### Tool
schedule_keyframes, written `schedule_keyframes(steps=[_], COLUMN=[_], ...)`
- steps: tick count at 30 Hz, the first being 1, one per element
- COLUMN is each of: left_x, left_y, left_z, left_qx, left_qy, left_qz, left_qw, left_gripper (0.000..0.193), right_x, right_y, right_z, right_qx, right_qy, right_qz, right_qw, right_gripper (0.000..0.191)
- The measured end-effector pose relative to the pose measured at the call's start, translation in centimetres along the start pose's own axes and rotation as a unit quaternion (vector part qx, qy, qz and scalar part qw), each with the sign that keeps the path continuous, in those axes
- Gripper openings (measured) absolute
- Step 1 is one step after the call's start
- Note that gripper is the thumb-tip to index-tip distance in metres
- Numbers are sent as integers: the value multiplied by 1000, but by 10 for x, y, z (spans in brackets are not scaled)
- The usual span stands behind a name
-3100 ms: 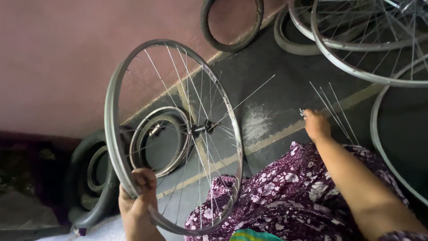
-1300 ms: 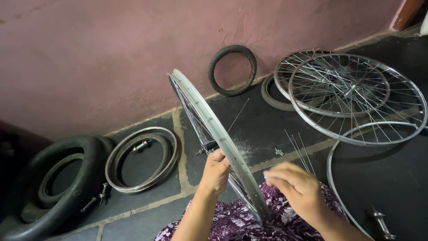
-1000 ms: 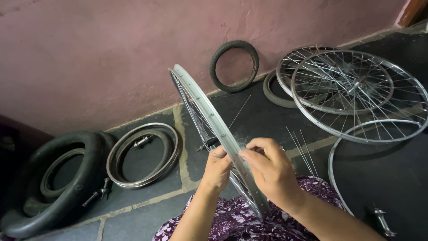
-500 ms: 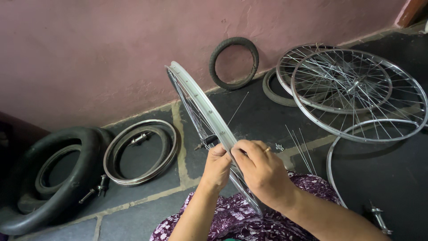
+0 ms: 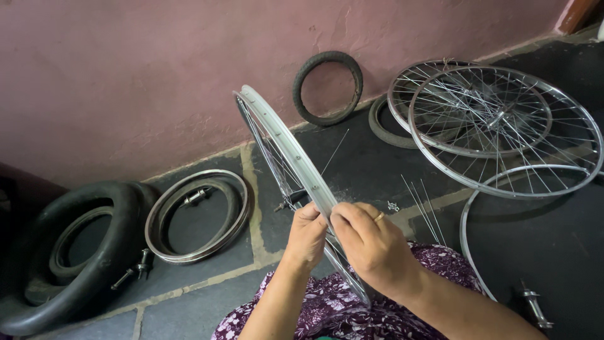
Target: The person inserts bicycle spokes one at a time into the hub and rim, threading them through the rim holes and adjusting their position. The person repeats this process for multiple spokes while holding the wheel upright.
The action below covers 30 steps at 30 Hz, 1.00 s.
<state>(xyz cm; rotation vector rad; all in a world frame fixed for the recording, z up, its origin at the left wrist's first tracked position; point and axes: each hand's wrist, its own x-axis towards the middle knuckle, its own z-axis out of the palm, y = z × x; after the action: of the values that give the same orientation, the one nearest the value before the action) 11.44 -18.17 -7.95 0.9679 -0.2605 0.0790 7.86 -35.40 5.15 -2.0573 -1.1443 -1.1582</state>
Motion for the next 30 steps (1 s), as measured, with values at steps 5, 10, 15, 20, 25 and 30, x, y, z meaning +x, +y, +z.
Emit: schedule_keyframes(steps=[5, 10, 15, 20, 25, 30], left_x=[1, 1, 0, 0, -1, -3], left_y=[7, 3, -6, -7, 0, -4], left_z=[-7, -9, -10, -8, -10, -8], left_qx=[-16, 8, 29, 49, 25, 31], left_qy=[-47, -56, -65, -65, -80, -48], left_qz=[-20, -12, 17, 1, -24, -27], left_qw=[999, 998, 997, 997, 996, 998], left_gripper=[28, 33, 33, 27, 22, 22], right_x=[-3, -10, -21, -41, -87, -154], right_y=[1, -2, -2, 2, 7, -6], right_z=[0, 3, 7, 19, 39, 61], right_qx=[11, 3, 8, 96, 275, 358], right_qy=[-6, 33, 33, 56, 114, 107], right_qz=[-22, -25, -21, 41, 208, 249], right_qw=[1000, 999, 999, 993, 932, 894], right_gripper=[24, 23, 27, 31, 40, 46])
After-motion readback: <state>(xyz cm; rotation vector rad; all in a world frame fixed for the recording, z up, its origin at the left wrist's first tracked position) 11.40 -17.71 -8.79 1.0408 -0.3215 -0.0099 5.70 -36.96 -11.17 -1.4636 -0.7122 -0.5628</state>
